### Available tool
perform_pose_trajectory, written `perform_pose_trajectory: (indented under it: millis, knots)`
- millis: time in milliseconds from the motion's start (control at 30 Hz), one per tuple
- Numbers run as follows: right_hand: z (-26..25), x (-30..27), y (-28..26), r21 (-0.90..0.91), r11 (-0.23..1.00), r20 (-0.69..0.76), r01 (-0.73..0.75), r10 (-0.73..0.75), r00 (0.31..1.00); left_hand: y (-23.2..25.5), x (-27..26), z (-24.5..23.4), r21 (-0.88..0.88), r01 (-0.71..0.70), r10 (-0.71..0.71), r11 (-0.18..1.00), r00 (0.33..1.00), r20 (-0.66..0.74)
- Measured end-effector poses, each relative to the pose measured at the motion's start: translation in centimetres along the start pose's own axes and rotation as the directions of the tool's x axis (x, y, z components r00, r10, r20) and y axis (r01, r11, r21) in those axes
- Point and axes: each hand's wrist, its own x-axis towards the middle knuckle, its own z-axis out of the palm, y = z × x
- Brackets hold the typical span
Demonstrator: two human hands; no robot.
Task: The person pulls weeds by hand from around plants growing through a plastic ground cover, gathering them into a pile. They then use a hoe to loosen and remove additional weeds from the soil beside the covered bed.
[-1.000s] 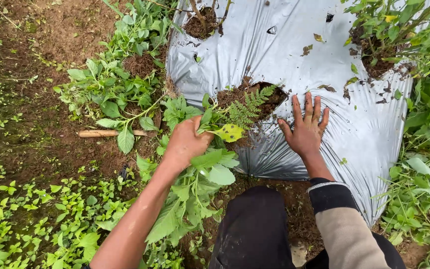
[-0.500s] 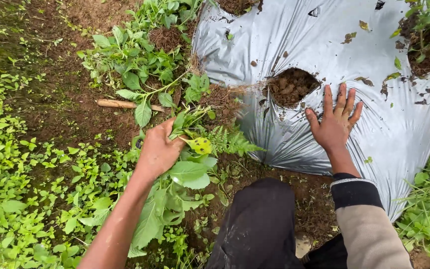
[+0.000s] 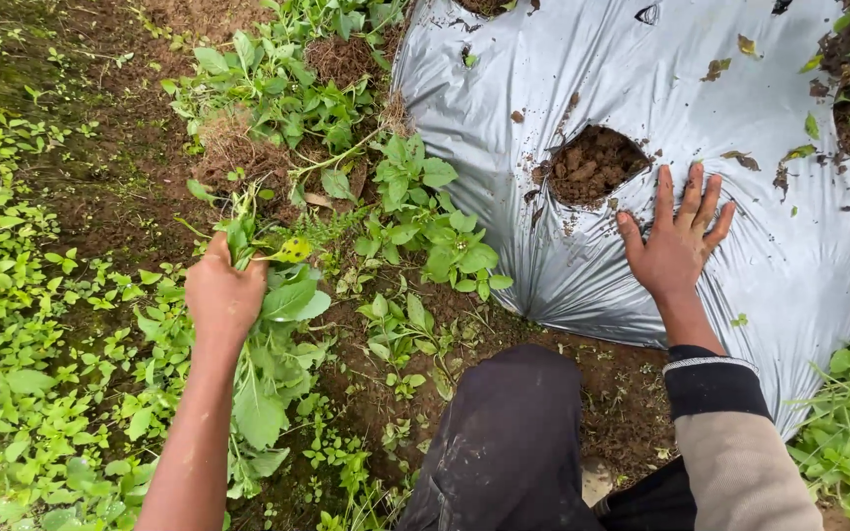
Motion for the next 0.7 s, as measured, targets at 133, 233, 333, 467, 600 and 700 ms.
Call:
perform_pose_trajectory:
  millis: [133,233,333,467,600,700]
  knots:
    - [0.0,0.1,0.0,-0.006,1.0,-0.034,0.026,-0.026,0.999,-1.1,0.4,5.6,0.546,0.029,-0.236,0.837,0.92,0.314]
    - [0.3,0.2,0.2,-0.027,0.999,-0.045,0.034,-0.035,0.998,0.3,-2.0,11.6,0.606,-0.223,-0.088,0.764,0.894,0.44]
    - [0.1,0.1,0.1,-0.044,0.998,-0.027,0.037,-0.038,0.999,6.5,-7.0,14.9,0.284,-0.392,0.089,0.875,0.707,0.702]
    - [-0.3,0.0,0.0,-0.074,0.996,-0.01,0.052,-0.052,0.999,8.1,-10.4,26.9,-0.283,-0.638,0.617,0.716,0.388,0.685]
    - [-0.8,-0.1,-0.6,-0.058,0.997,0.003,0.048,-0.048,0.999,10.3,-8.3,27.0,-0.031,-0.716,0.56,0.698,0.518,0.647]
    - [-0.9,-0.2,-0.6,-0.062,0.996,-0.013,0.063,-0.064,0.998,8.7,-5.4,26.3,0.267,-0.712,0.369,0.649,0.601,0.709]
